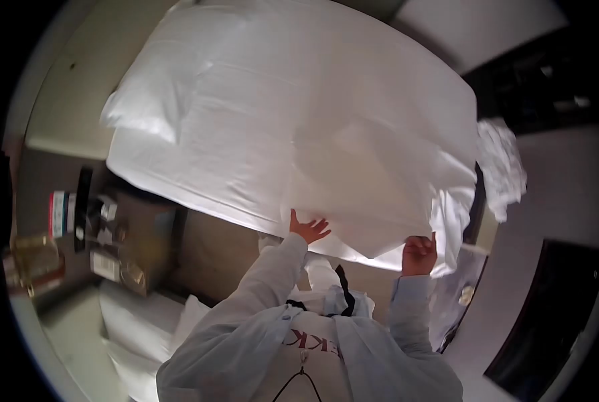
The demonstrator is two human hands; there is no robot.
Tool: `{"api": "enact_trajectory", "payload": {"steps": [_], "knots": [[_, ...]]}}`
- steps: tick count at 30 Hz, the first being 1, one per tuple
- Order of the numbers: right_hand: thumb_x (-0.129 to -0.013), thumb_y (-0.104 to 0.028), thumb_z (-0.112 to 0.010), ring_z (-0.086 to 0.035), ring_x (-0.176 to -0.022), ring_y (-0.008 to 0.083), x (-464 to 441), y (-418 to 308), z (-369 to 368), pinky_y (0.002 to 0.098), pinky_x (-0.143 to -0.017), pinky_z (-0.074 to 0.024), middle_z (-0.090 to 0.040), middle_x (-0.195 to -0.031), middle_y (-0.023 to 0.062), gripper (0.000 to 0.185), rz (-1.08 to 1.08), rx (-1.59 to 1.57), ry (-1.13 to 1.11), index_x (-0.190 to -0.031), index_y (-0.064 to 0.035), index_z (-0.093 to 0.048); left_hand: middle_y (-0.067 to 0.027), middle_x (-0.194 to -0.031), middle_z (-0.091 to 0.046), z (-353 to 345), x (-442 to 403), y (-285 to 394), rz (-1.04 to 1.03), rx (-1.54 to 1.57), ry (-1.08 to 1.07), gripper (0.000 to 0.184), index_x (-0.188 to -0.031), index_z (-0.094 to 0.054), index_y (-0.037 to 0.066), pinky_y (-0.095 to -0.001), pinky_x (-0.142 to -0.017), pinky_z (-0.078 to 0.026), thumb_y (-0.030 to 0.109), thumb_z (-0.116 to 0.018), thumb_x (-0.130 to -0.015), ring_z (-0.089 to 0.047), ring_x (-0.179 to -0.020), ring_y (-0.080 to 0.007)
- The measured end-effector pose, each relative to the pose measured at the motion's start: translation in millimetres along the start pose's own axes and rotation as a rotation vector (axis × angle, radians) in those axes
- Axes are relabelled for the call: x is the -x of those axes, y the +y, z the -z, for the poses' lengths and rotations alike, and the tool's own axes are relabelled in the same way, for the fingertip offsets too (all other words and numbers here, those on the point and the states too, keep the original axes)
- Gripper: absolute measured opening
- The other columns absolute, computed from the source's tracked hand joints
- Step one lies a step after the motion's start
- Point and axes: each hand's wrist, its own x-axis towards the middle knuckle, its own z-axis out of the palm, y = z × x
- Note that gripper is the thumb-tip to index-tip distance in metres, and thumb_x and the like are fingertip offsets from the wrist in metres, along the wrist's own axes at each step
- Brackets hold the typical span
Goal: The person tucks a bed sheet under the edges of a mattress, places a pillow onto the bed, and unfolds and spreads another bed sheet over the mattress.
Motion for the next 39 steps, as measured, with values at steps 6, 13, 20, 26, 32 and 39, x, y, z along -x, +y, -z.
{"api": "enact_trajectory", "payload": {"steps": [6, 13, 20, 26, 32, 39], "knots": [[-0.091, -0.011, -0.043, -0.036, -0.041, 0.0095, 75, -40, -23, 0.0221, -0.048, -0.0387, -0.046, -0.053, 0.0024, 0.022, 0.209, -0.2, -0.018, -0.072, -0.0018, -0.048, -0.0093, -0.138, -0.026, 39, 13, -25, 0.091, -0.049, 0.555, 0.104, -0.138, -0.022, 0.016, -0.0631, -0.1, -0.011, 0.076, -0.053, -0.06, -0.017, -0.131, -0.0322], [-0.093, -0.007, -0.036, -0.036, -0.043, 0.0117, 103, -51, -49, 0.0222, -0.046, -0.0379, -0.044, -0.056, 0.0049, 0.023, 0.304, -0.16, -0.136, -0.074, 0.0015, -0.046, -0.0122, -0.121, -0.049, 95, -17, -45, 0.407, 0.111, 0.491, 0.088, -0.131, -0.037, 0.012, -0.0607, -0.1, -0.016, 0.072, -0.049, -0.067, -0.034, -0.122, -0.0285], [-0.092, -0.008, -0.042, -0.033, -0.041, 0.0091, 97, -54, -56, 0.0208, -0.043, -0.0342, -0.043, -0.052, 0.003, 0.023, 0.295, -0.264, -0.038, -0.07, -0.0016, -0.047, -0.0116, -0.131, -0.033, 45, -13, -46, 0.148, -0.017, 0.23, 0.116, -0.14, 0.0, 0.013, -0.0611, -0.1, -0.019, 0.069, -0.061, -0.06, -0.03, -0.125, -0.0287], [-0.094, -0.013, -0.041, -0.031, -0.039, 0.0087, 107, -58, -64, 0.0202, -0.039, -0.0323, -0.038, -0.047, 0.0011, 0.024, 0.285, -0.233, -0.003, -0.074, -0.0016, -0.049, -0.0104, -0.136, -0.023, 58, -33, -6, 0.031, -0.234, 0.466, 0.112, -0.141, -0.002, 0.018, -0.0646, -0.097, -0.018, 0.072, -0.058, -0.061, -0.015, -0.131, -0.03], [-0.095, -0.018, -0.035, -0.034, -0.039, 0.0107, 122, -92, -65, 0.0207, -0.038, -0.0331, -0.039, -0.047, 0.0031, 0.032, 0.273, -0.225, -0.079, -0.072, -0.0001, -0.047, -0.0096, -0.137, -0.023, 86, -39, -35, 0.156, -0.313, 0.609, 0.103, -0.14, -0.012, 0.019, -0.0612, -0.098, -0.02, 0.08, -0.042, -0.063, -0.015, -0.13, -0.0327], [-0.096, -0.018, -0.035, -0.035, -0.039, 0.0108, 142, -125, -44, 0.0211, -0.036, -0.033, -0.038, -0.047, 0.0036, 0.033, 0.286, -0.21, -0.104, -0.07, -0.0009, -0.046, -0.0127, -0.114, -0.048, 130, -90, -58, 0.03, 0.214, 0.416, 0.077, -0.121, -0.04, 0.012, -0.0483, -0.091, -0.038, 0.066, -0.055, -0.067, -0.044, -0.108, -0.0293]]}}
